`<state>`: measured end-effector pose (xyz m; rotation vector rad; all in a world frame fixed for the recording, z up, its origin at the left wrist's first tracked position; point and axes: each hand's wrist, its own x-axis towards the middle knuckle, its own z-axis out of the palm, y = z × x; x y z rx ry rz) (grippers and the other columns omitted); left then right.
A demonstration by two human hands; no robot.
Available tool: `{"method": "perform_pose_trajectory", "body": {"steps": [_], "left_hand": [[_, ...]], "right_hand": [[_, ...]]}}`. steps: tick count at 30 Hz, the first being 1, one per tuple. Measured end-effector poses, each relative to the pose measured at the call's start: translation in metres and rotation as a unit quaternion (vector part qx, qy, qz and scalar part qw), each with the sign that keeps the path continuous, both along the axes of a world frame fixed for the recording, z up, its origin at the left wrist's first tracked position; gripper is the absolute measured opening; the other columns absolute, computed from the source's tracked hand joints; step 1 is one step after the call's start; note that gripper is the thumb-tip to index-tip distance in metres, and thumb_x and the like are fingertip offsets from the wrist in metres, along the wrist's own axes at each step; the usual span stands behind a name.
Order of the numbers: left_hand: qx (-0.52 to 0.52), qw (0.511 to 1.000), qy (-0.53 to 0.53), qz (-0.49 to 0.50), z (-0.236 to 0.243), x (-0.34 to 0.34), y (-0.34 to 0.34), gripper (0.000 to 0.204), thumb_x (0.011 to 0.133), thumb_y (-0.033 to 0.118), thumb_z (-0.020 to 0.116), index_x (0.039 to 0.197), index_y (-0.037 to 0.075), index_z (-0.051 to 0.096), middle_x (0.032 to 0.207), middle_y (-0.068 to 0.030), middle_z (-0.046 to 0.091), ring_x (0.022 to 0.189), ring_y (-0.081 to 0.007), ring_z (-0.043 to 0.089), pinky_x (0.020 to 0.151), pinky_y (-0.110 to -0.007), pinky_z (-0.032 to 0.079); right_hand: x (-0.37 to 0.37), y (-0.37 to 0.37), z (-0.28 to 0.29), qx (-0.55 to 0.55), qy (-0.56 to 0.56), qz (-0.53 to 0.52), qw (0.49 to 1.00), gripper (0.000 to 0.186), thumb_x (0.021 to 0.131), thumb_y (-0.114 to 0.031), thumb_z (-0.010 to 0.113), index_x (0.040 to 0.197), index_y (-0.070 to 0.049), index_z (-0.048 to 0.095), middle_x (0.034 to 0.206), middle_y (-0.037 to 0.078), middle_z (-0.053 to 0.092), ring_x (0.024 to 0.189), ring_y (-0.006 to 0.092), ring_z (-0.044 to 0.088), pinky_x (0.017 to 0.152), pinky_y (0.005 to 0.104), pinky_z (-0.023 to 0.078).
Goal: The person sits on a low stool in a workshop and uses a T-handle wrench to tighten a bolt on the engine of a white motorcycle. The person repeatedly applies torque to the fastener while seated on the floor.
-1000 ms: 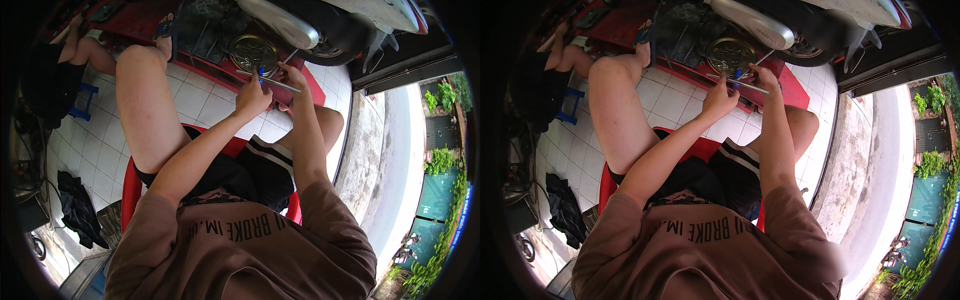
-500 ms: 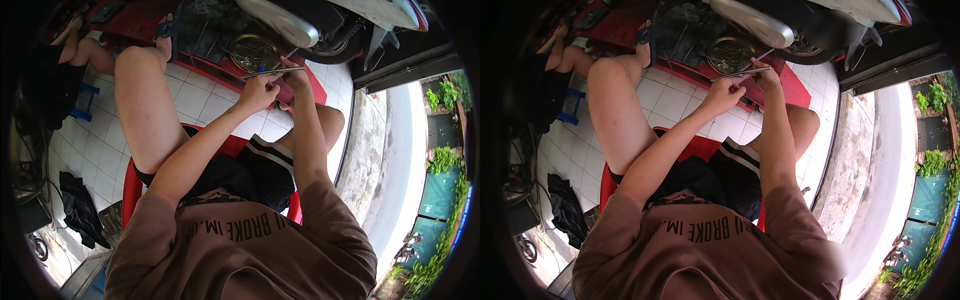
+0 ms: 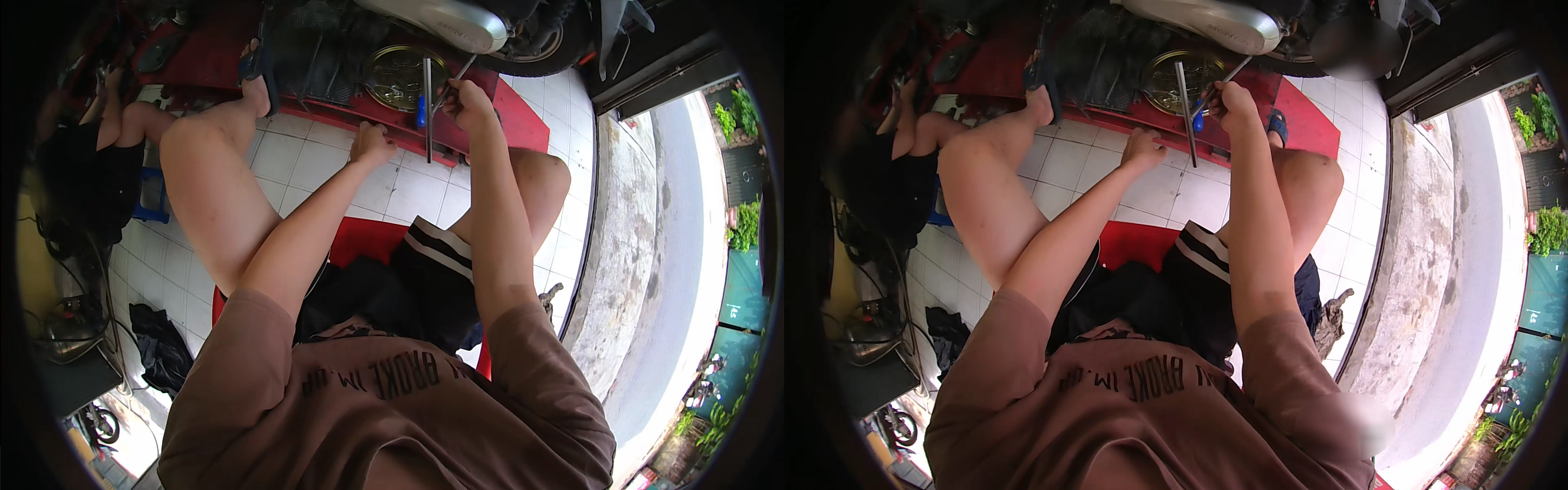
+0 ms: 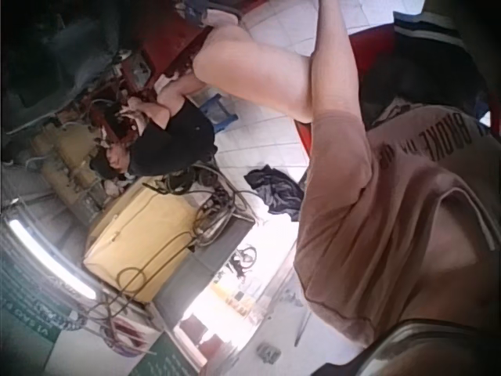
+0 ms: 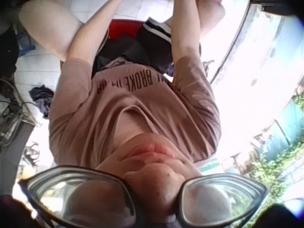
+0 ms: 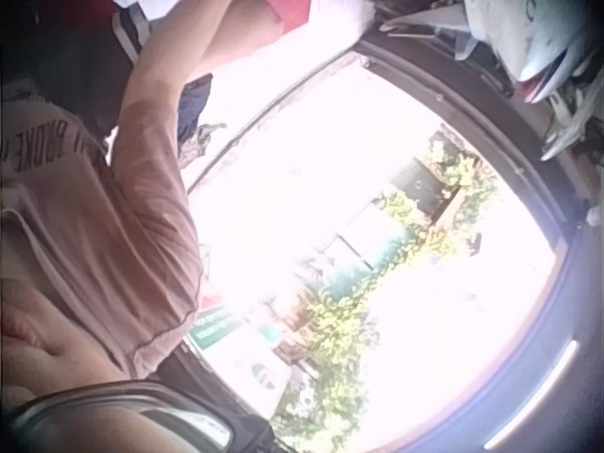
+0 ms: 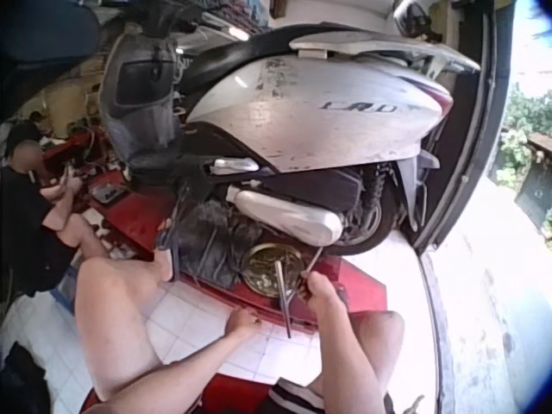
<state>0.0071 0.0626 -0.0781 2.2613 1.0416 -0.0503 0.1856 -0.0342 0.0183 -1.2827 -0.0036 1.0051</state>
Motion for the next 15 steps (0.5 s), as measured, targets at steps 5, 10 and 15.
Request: {"method": "perform_pose_trajectory", "body": {"steps": [5, 10, 15], "left_hand": [[0.119, 0.979, 0.092, -0.137, -0.027, 0.030, 0.015, 0.084, 0.070, 0.029, 0.069, 0.143, 0.012, 0.031, 0.145, -0.0178, 0.024, 0.133, -0.0365, 0.028, 0.103, -0.052, 0.035], [0.150, 0.967, 0.073, -0.195, -0.052, 0.061, 0.027, 0.090, 0.068, 0.028, 0.069, 0.144, 0.008, 0.024, 0.150, -0.0167, 0.019, 0.139, -0.0347, 0.019, 0.108, -0.050, 0.029], [0.147, 0.967, 0.090, -0.190, -0.066, 0.077, 0.013, 0.099, 0.063, 0.028, 0.071, 0.146, 0.013, 0.020, 0.149, -0.0171, 0.022, 0.139, -0.0329, 0.020, 0.110, -0.049, 0.025]], "right_hand": [[-0.003, 0.004, 0.000, 0.053, 0.043, -0.021, 0.997, 0.018, 0.093, -0.012, 0.039, 0.085, -0.003, 0.052, 0.065, 0.011, 0.058, 0.043, 0.0122, 0.039, 0.040, 0.0262, 0.030], [-0.005, 0.006, -0.005, 0.081, 0.031, -0.053, 0.995, 0.021, 0.093, -0.012, 0.039, 0.083, -0.003, 0.055, 0.064, 0.007, 0.056, 0.045, 0.0138, 0.040, 0.041, 0.0278, 0.033], [-0.004, 0.014, 0.002, 0.076, 0.043, -0.097, 0.991, 0.018, 0.083, -0.007, 0.037, 0.079, -0.001, 0.054, 0.062, 0.011, 0.057, 0.044, 0.0147, 0.043, 0.039, 0.0285, 0.026]]}}
